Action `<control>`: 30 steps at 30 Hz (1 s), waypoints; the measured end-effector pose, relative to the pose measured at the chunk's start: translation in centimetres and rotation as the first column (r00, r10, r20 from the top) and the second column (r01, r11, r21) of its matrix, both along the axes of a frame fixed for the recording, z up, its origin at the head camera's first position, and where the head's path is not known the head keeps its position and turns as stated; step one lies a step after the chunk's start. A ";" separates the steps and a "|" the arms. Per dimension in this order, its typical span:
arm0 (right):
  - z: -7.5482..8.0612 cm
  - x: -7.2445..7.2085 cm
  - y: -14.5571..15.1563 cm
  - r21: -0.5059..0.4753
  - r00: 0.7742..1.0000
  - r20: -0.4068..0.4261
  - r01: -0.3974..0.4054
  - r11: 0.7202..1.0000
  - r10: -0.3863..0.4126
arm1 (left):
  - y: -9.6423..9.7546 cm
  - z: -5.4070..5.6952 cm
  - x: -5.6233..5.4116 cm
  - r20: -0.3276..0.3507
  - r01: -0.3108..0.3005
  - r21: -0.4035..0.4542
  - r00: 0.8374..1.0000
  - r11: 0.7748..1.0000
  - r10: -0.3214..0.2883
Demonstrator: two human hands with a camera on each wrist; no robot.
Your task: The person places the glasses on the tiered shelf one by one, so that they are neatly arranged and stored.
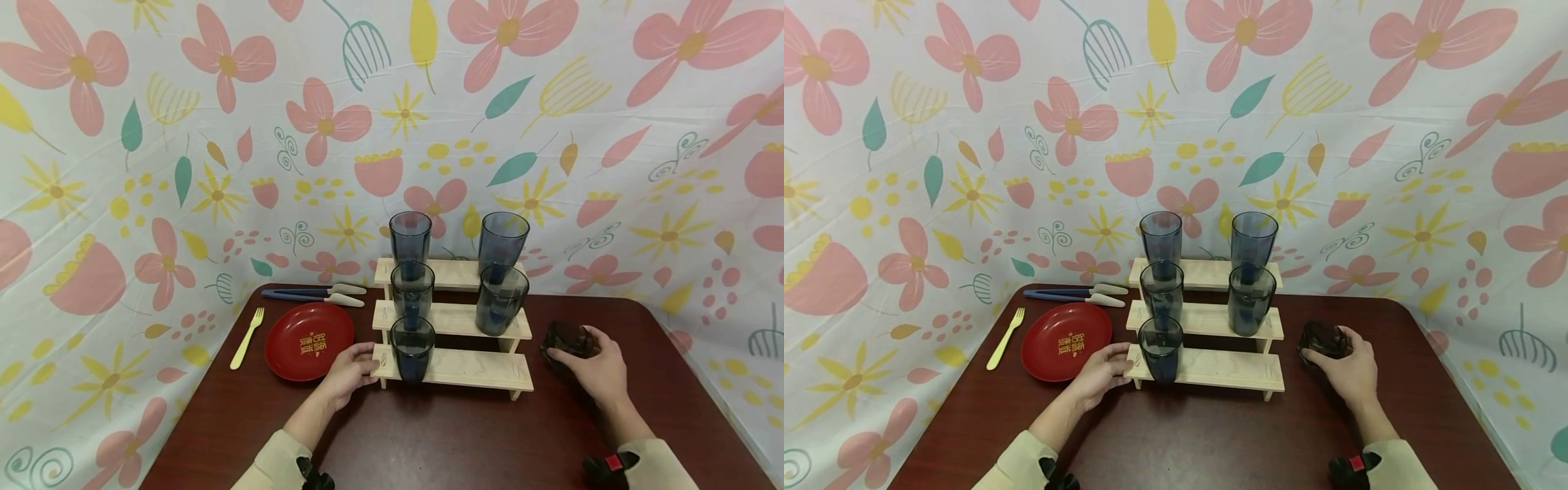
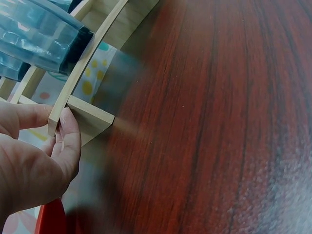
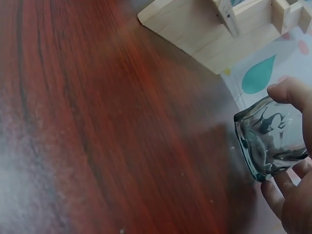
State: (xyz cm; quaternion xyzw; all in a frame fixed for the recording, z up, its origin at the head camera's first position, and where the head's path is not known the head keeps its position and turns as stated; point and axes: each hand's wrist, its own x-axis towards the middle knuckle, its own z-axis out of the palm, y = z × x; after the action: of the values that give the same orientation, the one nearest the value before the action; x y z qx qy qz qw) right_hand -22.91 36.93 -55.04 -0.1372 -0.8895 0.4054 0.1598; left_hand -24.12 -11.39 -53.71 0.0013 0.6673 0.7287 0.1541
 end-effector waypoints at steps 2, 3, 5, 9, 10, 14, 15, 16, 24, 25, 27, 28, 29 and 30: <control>0.2 0.3 -0.1 -0.002 1.000 -0.013 -0.011 1.000 0.011 | 0.0 0.0 0.0 0.003 -0.001 0.000 1.000 1.000 0.001; 0.3 0.5 -0.1 0.000 1.000 -0.018 -0.017 1.000 0.017 | 0.0 0.0 0.0 0.003 -0.001 -0.001 1.000 1.000 0.001; 0.8 0.8 -0.2 0.018 0.999 -0.027 -0.031 0.999 0.031 | 0.0 -0.1 0.0 0.004 0.000 -0.003 1.000 1.000 0.000; 2.1 1.9 -0.8 0.032 0.998 -0.043 -0.047 0.998 0.048 | 0.0 -0.3 -0.2 0.001 0.001 -0.003 1.000 1.000 -0.001; 2.5 2.2 -0.9 0.028 0.998 -0.046 -0.052 0.998 0.053 | 0.0 -0.3 -0.2 0.002 0.001 -0.002 1.000 1.000 -0.001; 4.2 3.4 -1.4 0.031 0.996 -0.055 -0.066 0.997 0.068 | 0.0 -0.3 -0.4 0.003 0.003 0.000 1.000 1.000 -0.003; 4.6 3.7 -1.5 0.037 0.996 -0.054 -0.071 0.997 0.073 | 0.0 -0.3 -0.4 0.005 0.002 0.001 1.000 1.000 -0.002; 5.0 3.9 -1.6 0.048 0.995 -0.054 -0.077 0.996 0.079 | 0.0 -0.3 -0.4 0.005 0.002 0.000 1.000 1.000 -0.002; 7.0 5.8 -3.3 0.084 0.987 -0.060 -0.144 0.986 0.149 | -0.1 -0.3 -0.4 0.003 0.006 -0.003 1.000 1.000 -0.006; 7.1 6.0 -3.7 0.081 0.986 -0.056 -0.153 0.985 0.158 | 0.0 -0.3 -0.4 0.003 0.007 -0.002 1.000 1.000 -0.007; 7.3 6.3 -4.5 0.082 0.983 -0.057 -0.170 0.982 0.175 | 0.0 -0.3 -0.4 0.002 0.006 -0.002 1.000 1.000 -0.006; 7.3 6.4 -4.9 0.083 0.981 -0.059 -0.179 0.980 0.184 | 0.0 -0.3 -0.4 0.002 0.005 -0.002 1.000 1.000 -0.005; 7.3 6.4 -5.3 0.084 0.979 -0.063 -0.189 0.978 0.195 | 0.0 -0.3 -0.3 0.002 0.005 -0.002 1.000 1.000 -0.005; 7.3 6.5 -5.7 0.086 0.977 -0.065 -0.199 0.976 0.205 | 0.0 -0.3 -0.3 0.002 0.004 -0.001 1.000 1.000 -0.004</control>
State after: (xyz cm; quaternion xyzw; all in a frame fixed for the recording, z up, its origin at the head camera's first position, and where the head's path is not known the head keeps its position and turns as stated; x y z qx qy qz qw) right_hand -16.41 31.20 -47.76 -0.0247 -0.9077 0.3891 0.1553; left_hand -24.46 -11.40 -53.97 0.0019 0.6677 0.7279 0.1561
